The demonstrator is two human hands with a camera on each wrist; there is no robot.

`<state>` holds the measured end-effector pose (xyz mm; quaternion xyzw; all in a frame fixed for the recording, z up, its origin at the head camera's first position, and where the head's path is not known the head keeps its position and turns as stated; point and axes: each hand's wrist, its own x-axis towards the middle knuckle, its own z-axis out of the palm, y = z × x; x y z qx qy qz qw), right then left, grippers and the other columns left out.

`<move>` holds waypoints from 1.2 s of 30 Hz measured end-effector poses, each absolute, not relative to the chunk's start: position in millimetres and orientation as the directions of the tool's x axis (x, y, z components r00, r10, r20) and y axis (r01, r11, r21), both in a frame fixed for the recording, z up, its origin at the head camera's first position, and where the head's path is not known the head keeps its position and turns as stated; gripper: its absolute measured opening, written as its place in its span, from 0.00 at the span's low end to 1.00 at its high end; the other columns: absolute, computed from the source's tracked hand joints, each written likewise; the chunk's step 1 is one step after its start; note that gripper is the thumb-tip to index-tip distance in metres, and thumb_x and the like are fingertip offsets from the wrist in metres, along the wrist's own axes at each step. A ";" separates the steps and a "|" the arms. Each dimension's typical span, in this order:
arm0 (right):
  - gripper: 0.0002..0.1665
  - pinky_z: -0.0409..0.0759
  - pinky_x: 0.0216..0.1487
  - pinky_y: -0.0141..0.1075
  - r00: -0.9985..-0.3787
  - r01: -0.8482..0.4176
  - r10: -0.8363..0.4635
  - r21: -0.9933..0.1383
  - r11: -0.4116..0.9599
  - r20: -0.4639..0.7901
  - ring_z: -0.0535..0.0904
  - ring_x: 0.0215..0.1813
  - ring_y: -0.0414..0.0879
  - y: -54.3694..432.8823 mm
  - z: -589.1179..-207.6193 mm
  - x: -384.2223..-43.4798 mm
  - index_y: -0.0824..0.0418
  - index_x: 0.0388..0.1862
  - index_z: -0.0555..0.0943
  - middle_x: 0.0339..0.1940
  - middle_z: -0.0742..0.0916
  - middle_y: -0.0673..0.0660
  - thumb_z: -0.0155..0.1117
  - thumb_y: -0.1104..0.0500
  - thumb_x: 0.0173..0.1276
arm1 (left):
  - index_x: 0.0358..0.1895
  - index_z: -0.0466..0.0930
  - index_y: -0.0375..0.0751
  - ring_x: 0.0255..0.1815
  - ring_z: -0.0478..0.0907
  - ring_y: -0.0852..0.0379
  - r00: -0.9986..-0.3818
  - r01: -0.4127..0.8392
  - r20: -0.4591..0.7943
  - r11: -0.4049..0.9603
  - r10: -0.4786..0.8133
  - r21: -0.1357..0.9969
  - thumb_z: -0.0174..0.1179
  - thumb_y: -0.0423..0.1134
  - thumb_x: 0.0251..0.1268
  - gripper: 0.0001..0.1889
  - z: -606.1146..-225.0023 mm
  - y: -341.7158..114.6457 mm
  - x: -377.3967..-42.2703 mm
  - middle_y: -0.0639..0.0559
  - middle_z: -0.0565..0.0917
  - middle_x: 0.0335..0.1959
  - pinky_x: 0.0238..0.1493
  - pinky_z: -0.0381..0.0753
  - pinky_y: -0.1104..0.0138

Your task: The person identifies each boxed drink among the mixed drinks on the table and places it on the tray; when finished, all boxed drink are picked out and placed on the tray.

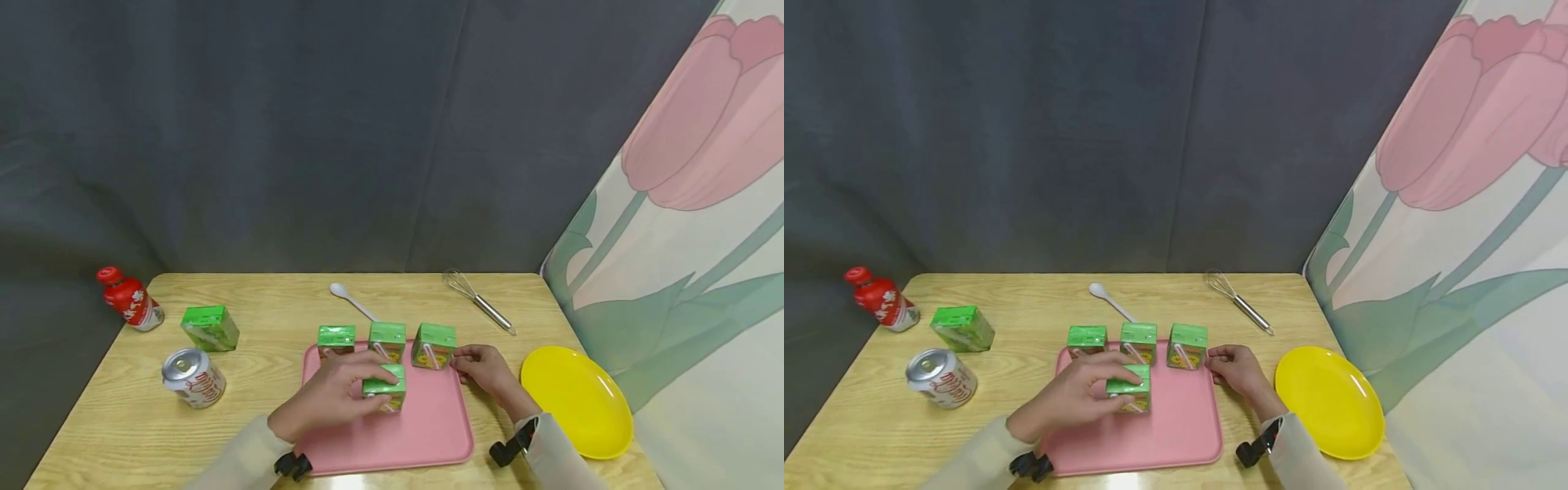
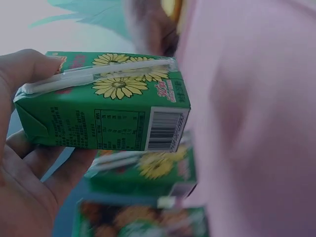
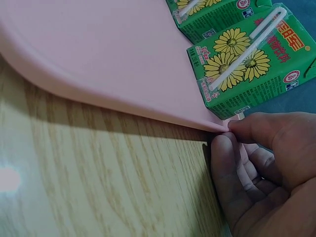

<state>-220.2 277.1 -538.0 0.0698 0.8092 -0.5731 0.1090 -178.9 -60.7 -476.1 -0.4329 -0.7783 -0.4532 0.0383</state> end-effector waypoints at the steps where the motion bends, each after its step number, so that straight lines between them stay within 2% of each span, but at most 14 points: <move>1: 0.15 0.84 0.35 0.37 -0.966 0.239 -0.014 -0.912 0.333 -0.259 0.83 0.34 0.46 276.7 -538.0 -220.7 0.75 0.51 0.81 0.37 0.87 0.60 0.67 0.66 0.71 | 0.52 0.87 0.57 0.56 0.78 0.63 -0.615 0.706 0.445 0.202 0.652 0.679 0.72 0.40 0.65 0.14 -479.2 -56.7 -179.9 0.62 0.80 0.58 0.50 0.80 0.65; 9: 0.16 0.85 0.36 0.38 -0.966 0.235 -0.028 -0.914 0.330 -0.258 0.83 0.34 0.46 275.6 -537.4 -222.5 0.76 0.52 0.80 0.37 0.87 0.59 0.66 0.65 0.71 | 0.53 0.87 0.56 0.51 0.78 0.65 -0.574 0.719 0.447 0.162 0.686 0.675 0.70 0.38 0.66 0.14 -490.3 -46.6 -181.8 0.60 0.80 0.58 0.38 0.77 0.72; 12: 0.16 0.85 0.35 0.37 -0.967 0.232 -0.027 -0.917 0.324 -0.254 0.83 0.34 0.46 276.5 -537.0 -222.7 0.76 0.52 0.80 0.36 0.87 0.60 0.67 0.65 0.71 | 0.53 0.86 0.55 0.46 0.78 0.69 -0.569 0.731 0.461 0.161 0.681 0.663 0.70 0.37 0.65 0.14 -491.0 -48.2 -182.2 0.60 0.80 0.58 0.34 0.76 0.74; 16: 0.15 0.84 0.35 0.37 -0.968 0.227 -0.030 -0.920 0.320 -0.249 0.83 0.34 0.46 277.7 -536.3 -222.6 0.76 0.51 0.80 0.36 0.87 0.60 0.66 0.66 0.71 | 0.52 0.87 0.54 0.33 0.76 0.73 -0.572 0.734 0.469 0.165 0.673 0.659 0.71 0.35 0.64 0.15 -493.0 -50.4 -182.6 0.59 0.81 0.59 0.27 0.73 0.77; 17: 0.15 0.84 0.35 0.37 -0.968 0.227 -0.031 -0.919 0.322 -0.250 0.83 0.34 0.47 277.9 -536.2 -222.4 0.76 0.52 0.80 0.36 0.87 0.60 0.66 0.66 0.71 | 0.52 0.87 0.54 0.33 0.76 0.73 -0.575 0.731 0.466 0.165 0.673 0.663 0.71 0.36 0.64 0.14 -493.8 -50.6 -182.6 0.59 0.81 0.59 0.27 0.72 0.77; 24: 0.15 0.85 0.35 0.38 -0.964 0.245 -0.018 -0.912 0.329 -0.265 0.83 0.34 0.47 276.7 -535.5 -220.8 0.75 0.51 0.81 0.37 0.86 0.60 0.66 0.66 0.71 | 0.52 0.87 0.54 0.51 0.78 0.66 -0.556 0.741 0.468 0.156 0.687 0.653 0.71 0.38 0.65 0.14 -495.8 -46.2 -182.7 0.58 0.81 0.57 0.38 0.77 0.74; 33: 0.15 0.84 0.34 0.37 -0.963 0.252 -0.004 -0.910 0.328 -0.269 0.82 0.33 0.47 276.6 -537.1 -220.0 0.75 0.51 0.81 0.37 0.86 0.60 0.67 0.65 0.71 | 0.54 0.86 0.57 0.52 0.78 0.67 -0.566 0.729 0.436 0.177 0.699 0.661 0.69 0.41 0.68 0.13 -499.2 -33.9 -185.0 0.62 0.79 0.60 0.44 0.78 0.73; 35: 0.15 0.84 0.34 0.37 -0.964 0.250 -0.004 -0.911 0.329 -0.266 0.82 0.33 0.47 277.0 -537.8 -220.5 0.75 0.51 0.81 0.36 0.87 0.60 0.67 0.65 0.71 | 0.53 0.86 0.57 0.52 0.78 0.68 -0.567 0.726 0.434 0.176 0.700 0.665 0.69 0.41 0.68 0.13 -499.2 -29.8 -185.5 0.62 0.79 0.60 0.43 0.77 0.73; 36: 0.15 0.84 0.34 0.37 -0.965 0.248 -0.003 -0.910 0.331 -0.264 0.82 0.33 0.47 277.1 -538.2 -220.8 0.75 0.51 0.81 0.36 0.87 0.60 0.67 0.65 0.71 | 0.53 0.86 0.57 0.48 0.78 0.69 -0.568 0.723 0.431 0.175 0.701 0.669 0.69 0.41 0.68 0.13 -499.4 -27.7 -185.7 0.62 0.79 0.60 0.41 0.77 0.74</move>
